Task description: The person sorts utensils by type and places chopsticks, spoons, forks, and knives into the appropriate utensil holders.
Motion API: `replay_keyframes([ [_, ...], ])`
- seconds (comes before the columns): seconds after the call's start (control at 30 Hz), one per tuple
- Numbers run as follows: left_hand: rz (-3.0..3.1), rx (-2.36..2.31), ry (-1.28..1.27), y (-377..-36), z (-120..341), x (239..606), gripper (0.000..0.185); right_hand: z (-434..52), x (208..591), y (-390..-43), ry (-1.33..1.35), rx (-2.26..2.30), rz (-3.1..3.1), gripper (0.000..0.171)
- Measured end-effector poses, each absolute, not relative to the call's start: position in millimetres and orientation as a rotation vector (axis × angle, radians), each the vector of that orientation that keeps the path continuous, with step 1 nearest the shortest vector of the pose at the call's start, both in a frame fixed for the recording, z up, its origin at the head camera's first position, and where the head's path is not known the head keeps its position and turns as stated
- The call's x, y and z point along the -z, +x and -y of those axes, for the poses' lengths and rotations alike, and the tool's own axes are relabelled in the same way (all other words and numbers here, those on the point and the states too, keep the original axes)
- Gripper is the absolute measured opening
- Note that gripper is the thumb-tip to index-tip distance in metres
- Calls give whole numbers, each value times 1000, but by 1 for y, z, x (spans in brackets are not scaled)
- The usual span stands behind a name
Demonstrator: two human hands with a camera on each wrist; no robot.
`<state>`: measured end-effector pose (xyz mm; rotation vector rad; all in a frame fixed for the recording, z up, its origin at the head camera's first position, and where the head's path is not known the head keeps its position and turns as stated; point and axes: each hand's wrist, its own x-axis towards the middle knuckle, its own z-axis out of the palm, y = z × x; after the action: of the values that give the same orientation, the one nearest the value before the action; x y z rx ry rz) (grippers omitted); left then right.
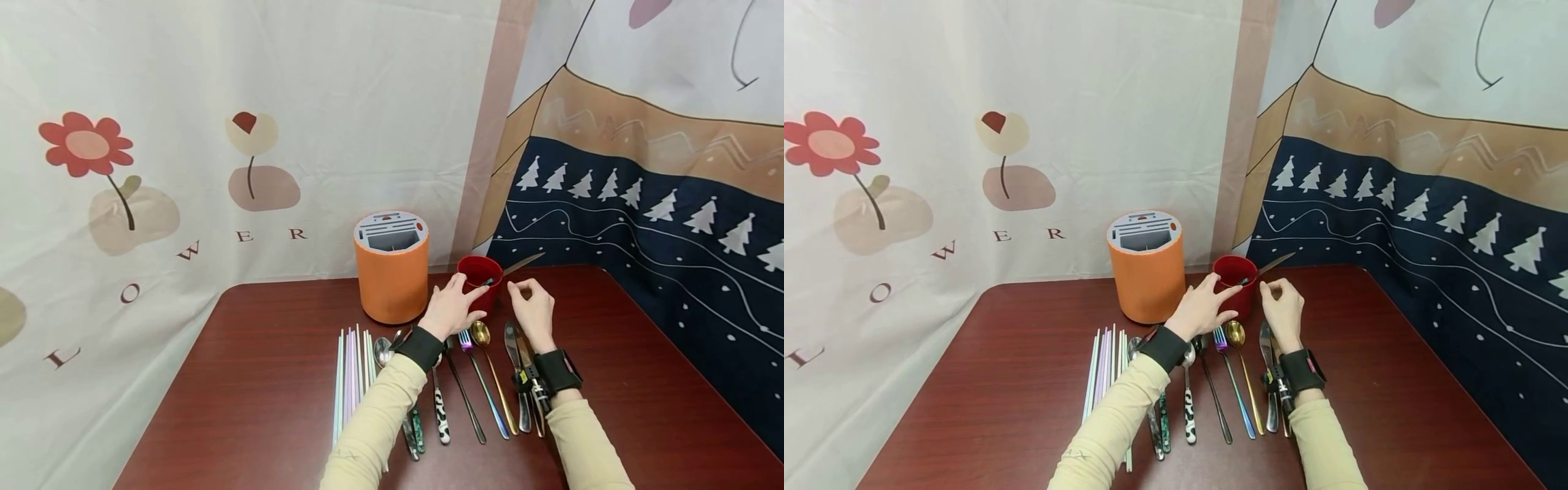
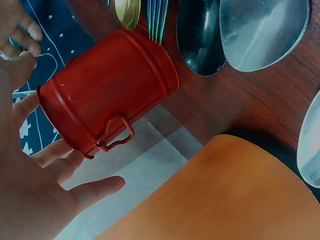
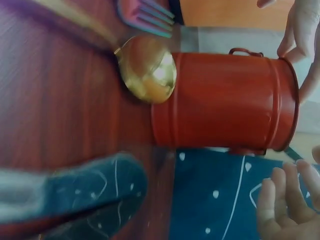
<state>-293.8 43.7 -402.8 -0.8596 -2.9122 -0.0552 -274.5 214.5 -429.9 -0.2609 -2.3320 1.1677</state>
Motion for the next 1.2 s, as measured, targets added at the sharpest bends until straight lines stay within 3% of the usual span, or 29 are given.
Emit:
replay_keyframes([
  [0.37, 2916, 46, -858, -295, -45, 402, 54, -245, 444, -248, -245, -975, 2655, 27],
  [0.63, 2940, 45, -857, -295, -44, 402, 54, -261, 438, -234, -388, -820, 3092, 35],
  [1.2, 2929, 38, -864, -293, -44, 400, 55, -247, 425, -219, -343, -808, 3399, 20],
])
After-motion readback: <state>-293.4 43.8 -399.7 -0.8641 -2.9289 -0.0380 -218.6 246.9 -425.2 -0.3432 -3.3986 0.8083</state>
